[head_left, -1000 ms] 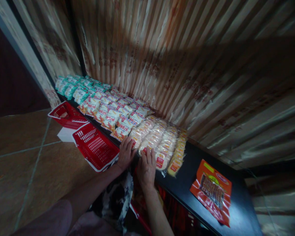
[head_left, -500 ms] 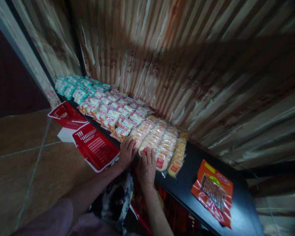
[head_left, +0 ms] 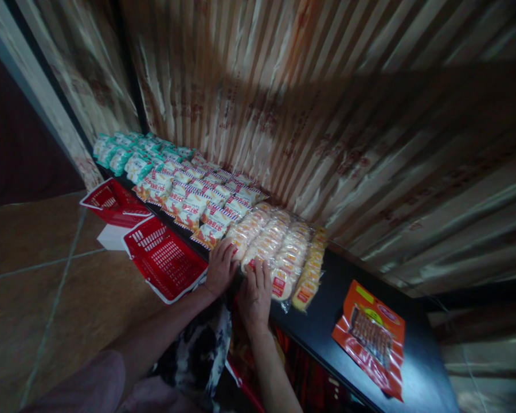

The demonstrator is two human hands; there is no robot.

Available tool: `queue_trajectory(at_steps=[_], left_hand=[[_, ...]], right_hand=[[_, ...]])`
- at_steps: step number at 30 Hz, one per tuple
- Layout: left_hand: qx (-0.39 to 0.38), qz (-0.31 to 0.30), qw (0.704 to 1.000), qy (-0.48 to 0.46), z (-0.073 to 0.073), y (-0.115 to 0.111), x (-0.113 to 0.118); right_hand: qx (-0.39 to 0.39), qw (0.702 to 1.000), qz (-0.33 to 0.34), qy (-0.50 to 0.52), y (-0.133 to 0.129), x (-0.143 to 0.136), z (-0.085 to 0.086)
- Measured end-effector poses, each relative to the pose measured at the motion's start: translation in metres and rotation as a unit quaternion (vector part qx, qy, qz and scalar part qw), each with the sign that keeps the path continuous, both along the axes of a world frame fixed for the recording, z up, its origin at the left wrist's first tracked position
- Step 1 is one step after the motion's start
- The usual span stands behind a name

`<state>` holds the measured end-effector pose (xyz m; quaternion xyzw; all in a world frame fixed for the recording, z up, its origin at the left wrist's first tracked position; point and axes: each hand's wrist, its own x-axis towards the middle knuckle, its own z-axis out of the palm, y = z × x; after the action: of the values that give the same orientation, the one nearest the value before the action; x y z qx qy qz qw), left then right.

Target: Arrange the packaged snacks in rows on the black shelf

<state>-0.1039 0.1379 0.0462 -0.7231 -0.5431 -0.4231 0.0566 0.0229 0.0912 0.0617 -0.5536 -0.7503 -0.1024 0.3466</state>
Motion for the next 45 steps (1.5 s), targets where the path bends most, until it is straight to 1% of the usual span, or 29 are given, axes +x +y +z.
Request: queue_trajectory(at_steps=[5, 12, 20, 24, 27, 30, 35, 41, 45], left_hand=[[0.000, -0.004, 1.000, 0.009, -0.003, 0.001, -0.001], [0.000, 0.003, 1.000, 0.007, -0.004, -0.002, 0.000], [0.007, -0.011, 1.000, 0.002, -0.006, -0.003, -0.003], [0.000, -0.015, 1.000, -0.001, -0.003, -0.009, -0.001], [-0.001, -0.036, 0.999, 0.021, 0.001, -0.019, 0.005], [-0.002, -0.061, 0.997, 0.055, 0.003, -0.025, 0.014], [-0.016, -0.026, 0.997, 0.069, 0.002, -0.024, 0.022], [-0.021, -0.021, 0.995, 0.092, -0.001, -0.023, 0.024], [-0.013, -0.028, 0.995, 0.093, 0.002, -0.028, 0.027]], right_hand=[[0.005, 1.000, 0.008, 0.010, 0.000, 0.001, -0.001], [-0.011, 1.000, 0.011, 0.010, -0.003, 0.002, 0.002], [0.012, 0.999, 0.025, 0.016, -0.009, 0.005, 0.000], [0.019, 0.999, 0.032, 0.020, -0.016, 0.008, 0.003], [0.022, 0.999, 0.035, 0.022, -0.022, 0.011, 0.004], [0.015, 1.000, 0.017, 0.019, -0.025, 0.015, 0.001], [-0.008, 1.000, -0.011, 0.002, -0.024, 0.019, -0.003], [-0.007, 1.000, -0.006, 0.014, -0.028, 0.021, -0.001], [0.014, 0.998, -0.052, 0.029, -0.035, 0.027, -0.001]])
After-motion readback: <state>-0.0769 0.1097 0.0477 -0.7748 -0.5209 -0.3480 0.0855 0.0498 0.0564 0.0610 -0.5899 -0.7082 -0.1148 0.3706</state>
